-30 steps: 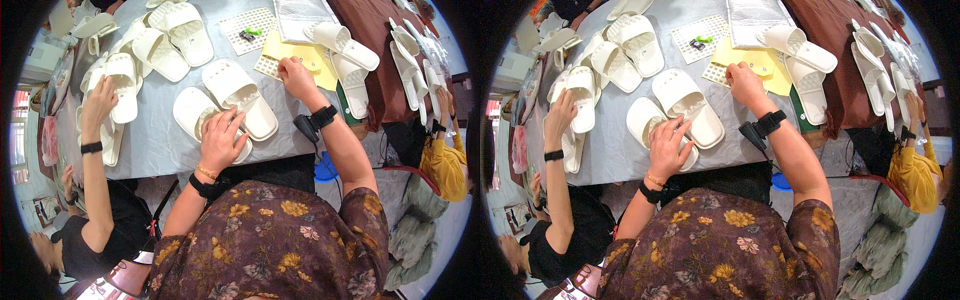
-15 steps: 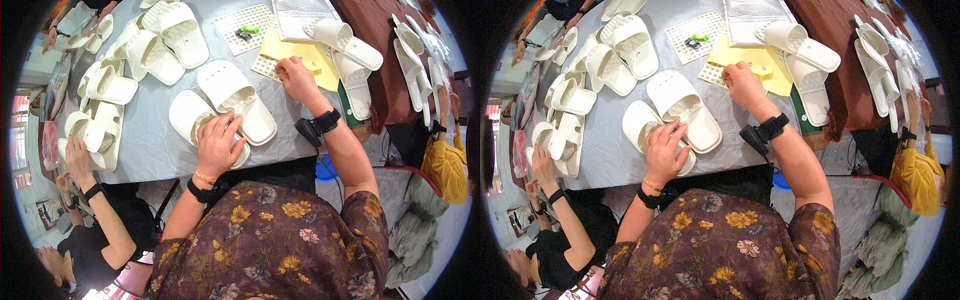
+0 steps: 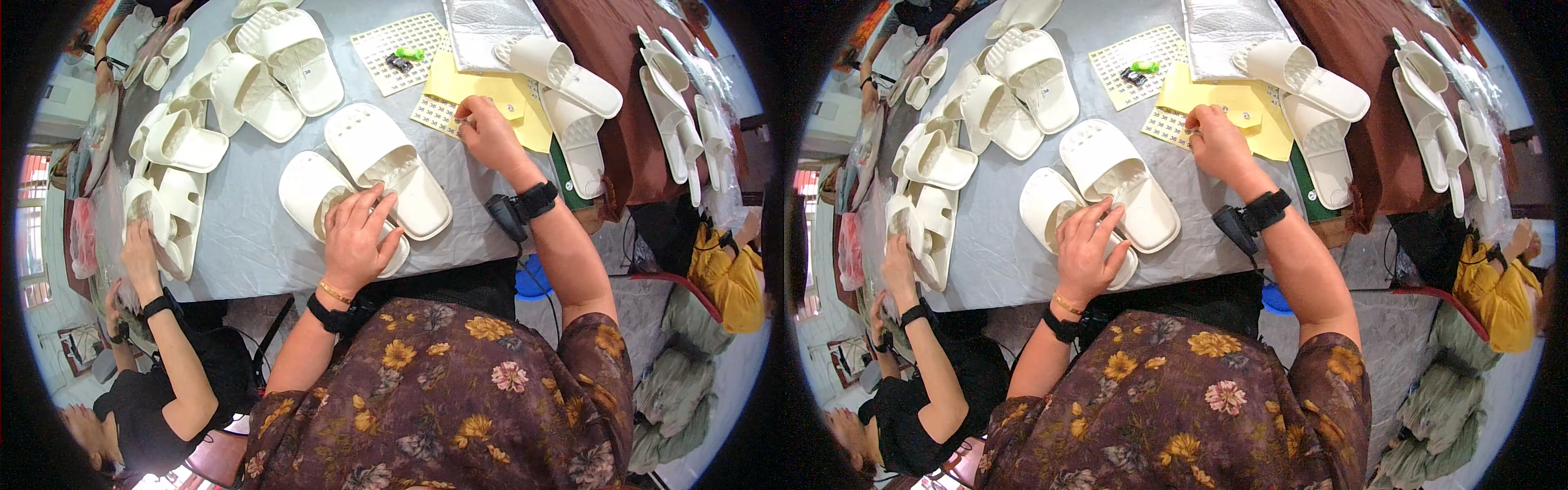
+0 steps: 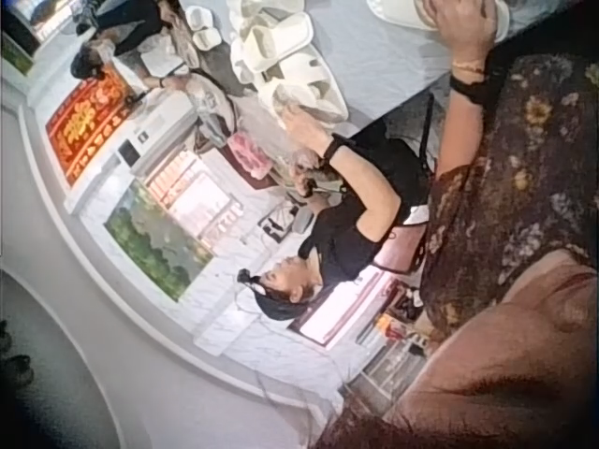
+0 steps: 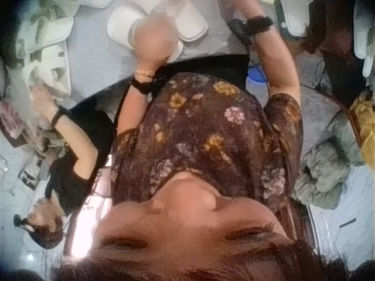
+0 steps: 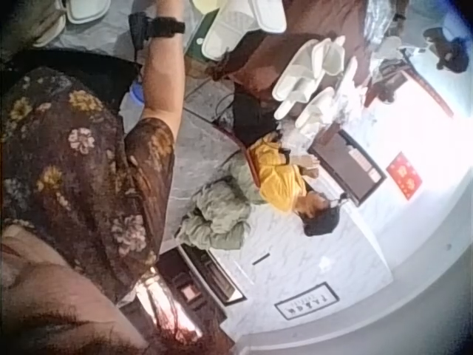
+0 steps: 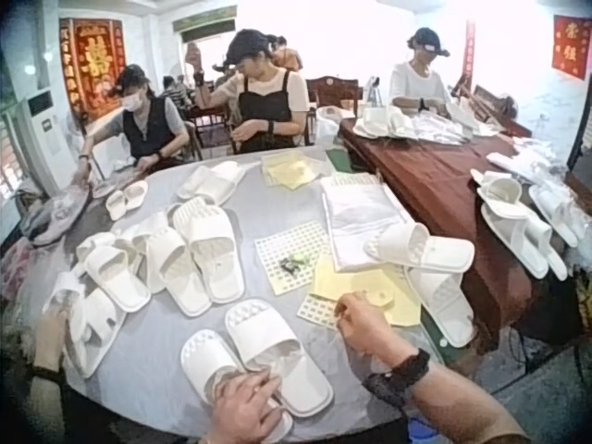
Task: Inspecting and assembling white plastic slippers at a manufacturing station.
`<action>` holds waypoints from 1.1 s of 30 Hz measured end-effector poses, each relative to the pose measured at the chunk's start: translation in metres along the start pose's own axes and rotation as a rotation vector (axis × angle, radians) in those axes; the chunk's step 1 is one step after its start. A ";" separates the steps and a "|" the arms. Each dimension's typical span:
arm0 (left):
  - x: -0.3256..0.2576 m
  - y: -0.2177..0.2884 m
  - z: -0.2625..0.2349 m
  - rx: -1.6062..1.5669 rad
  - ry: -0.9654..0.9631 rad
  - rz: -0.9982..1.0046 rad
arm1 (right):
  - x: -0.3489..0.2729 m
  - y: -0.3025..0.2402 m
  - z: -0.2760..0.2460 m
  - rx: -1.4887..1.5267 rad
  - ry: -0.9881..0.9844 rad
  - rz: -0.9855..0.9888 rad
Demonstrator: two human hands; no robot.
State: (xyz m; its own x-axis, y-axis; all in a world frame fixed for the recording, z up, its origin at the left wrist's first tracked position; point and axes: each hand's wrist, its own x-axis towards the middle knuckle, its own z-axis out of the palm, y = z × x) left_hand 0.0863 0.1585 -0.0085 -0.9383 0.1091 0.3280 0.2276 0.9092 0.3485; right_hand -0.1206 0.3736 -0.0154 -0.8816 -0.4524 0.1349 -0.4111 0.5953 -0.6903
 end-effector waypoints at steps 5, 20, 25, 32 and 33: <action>0.001 -0.001 0.001 -0.015 0.006 -0.008 | -0.004 -0.023 -0.012 0.084 -0.015 -0.072; 0.000 -0.002 -0.001 -0.064 0.023 -0.019 | -0.020 -0.095 0.004 -0.189 -0.578 -0.333; -0.001 -0.003 0.000 -0.062 0.022 -0.019 | -0.019 -0.096 0.010 -0.251 -0.571 -0.386; 0.000 -0.003 0.001 -0.067 0.018 -0.027 | -0.026 -0.088 0.017 -0.321 -0.486 -0.458; 0.000 -0.003 0.000 -0.073 0.017 -0.028 | -0.029 -0.086 0.017 -0.321 -0.488 -0.458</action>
State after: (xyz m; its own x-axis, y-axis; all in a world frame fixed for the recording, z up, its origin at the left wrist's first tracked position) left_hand 0.0858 0.1560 -0.0093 -0.9403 0.0764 0.3318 0.2199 0.8802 0.4206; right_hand -0.0560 0.3239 0.0277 -0.4329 -0.9012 -0.0231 -0.8267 0.4070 -0.3885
